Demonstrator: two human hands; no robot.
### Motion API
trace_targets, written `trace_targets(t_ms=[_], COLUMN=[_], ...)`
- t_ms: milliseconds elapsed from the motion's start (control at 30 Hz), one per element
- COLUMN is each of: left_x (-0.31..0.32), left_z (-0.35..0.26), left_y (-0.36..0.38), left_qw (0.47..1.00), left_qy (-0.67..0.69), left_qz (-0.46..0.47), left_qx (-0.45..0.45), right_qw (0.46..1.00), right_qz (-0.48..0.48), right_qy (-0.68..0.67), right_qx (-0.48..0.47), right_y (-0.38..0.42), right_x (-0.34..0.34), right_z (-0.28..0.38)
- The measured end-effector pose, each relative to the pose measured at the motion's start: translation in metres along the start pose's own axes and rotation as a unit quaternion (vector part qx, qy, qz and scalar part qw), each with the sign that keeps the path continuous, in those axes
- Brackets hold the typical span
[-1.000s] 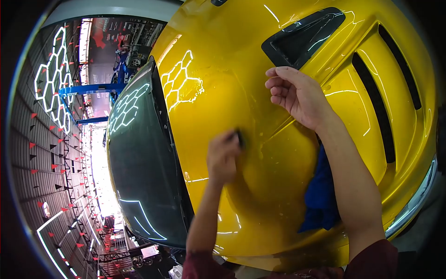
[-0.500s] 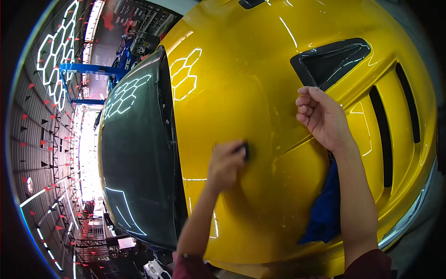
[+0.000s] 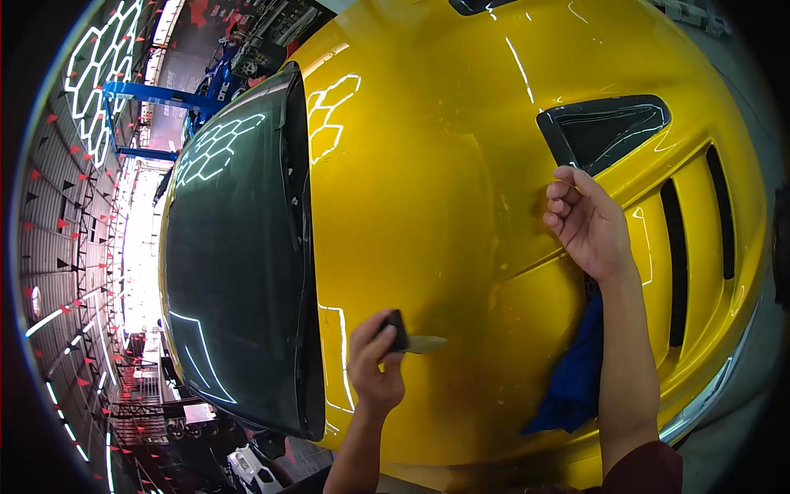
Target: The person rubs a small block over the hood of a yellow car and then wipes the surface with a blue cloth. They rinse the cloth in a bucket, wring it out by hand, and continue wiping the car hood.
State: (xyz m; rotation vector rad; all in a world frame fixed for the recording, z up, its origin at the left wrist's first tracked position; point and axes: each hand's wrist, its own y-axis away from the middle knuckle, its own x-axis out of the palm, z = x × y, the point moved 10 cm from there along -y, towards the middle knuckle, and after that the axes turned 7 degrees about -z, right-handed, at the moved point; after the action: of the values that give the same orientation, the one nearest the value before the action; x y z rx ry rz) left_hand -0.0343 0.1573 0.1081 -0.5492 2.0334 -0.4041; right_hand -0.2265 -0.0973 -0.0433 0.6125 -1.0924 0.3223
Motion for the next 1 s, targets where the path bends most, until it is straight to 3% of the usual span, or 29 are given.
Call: trace_targets(t_ms=[67, 167, 200, 233, 300, 367, 433, 533, 567, 667, 733, 767, 900, 1000], left_x=[-0.018, -0.018, -0.015, -0.018, -0.022, -0.028, -0.028, -0.029, -0.037, -0.059, -0.054, -0.059, -0.067, -0.068], left_z=[0.002, -0.005, -0.006, -0.009, -0.013, -0.018, -0.026, -0.015, -0.021, -0.038, -0.038, -0.031, -0.028, -0.034], left_y=[0.003, 0.016, 0.021, 0.029, 0.053, 0.072, 0.096, 0.138, 0.143, 0.157, 0.171, 0.175, 0.175, 0.162], left_qw=[0.978, 0.863, 0.806, 0.777, 0.718, 0.661, 0.608, 0.624, 0.628, 0.65, 0.666, 0.678, 0.64, 0.659], left_qy=[0.128, 0.377, 0.459, 0.496, 0.54, 0.584, 0.624, 0.575, 0.563, 0.543, 0.564, 0.565, 0.632, 0.64], left_qz=[-0.086, -0.166, -0.176, -0.182, -0.198, -0.201, -0.187, -0.217, -0.222, -0.193, -0.127, -0.16, -0.146, -0.115], left_qx=[-0.137, -0.294, -0.328, -0.343, -0.392, -0.425, -0.454, -0.483, -0.489, -0.495, -0.471, -0.442, -0.411, -0.377], right_qw=[0.999, 0.971, 0.932, 0.901, 0.824, 0.739, 0.777, 0.743, 0.689, 0.416, 0.397, 0.386, 0.422, 0.443], right_qz=[0.01, -0.016, -0.022, 0.057, 0.154, 0.222, 0.167, 0.049, 0.028, 0.08, 0.138, 0.167, 0.148, 0.141], right_qy=[0.044, 0.228, 0.346, 0.412, 0.545, 0.633, 0.606, 0.659, 0.702, 0.833, 0.842, 0.846, 0.839, 0.834], right_qx=[-0.022, -0.077, -0.111, -0.126, -0.006, -0.058, -0.012, -0.106, -0.177, -0.356, -0.337, -0.328, -0.309, -0.297], right_y=[0.002, 0.017, 0.029, 0.052, 0.125, 0.188, 0.231, 0.265, 0.278, 0.315, 0.332, 0.338, 0.34, 0.324], right_x=[0.007, 0.018, 0.03, 0.061, 0.113, 0.149, 0.151, 0.143, 0.149, 0.182, 0.195, 0.201, 0.217, 0.211], right_z=[0.002, -0.003, -0.007, -0.022, -0.068, -0.113, -0.153, -0.163, -0.162, -0.183, -0.203, -0.212, -0.217, -0.217])
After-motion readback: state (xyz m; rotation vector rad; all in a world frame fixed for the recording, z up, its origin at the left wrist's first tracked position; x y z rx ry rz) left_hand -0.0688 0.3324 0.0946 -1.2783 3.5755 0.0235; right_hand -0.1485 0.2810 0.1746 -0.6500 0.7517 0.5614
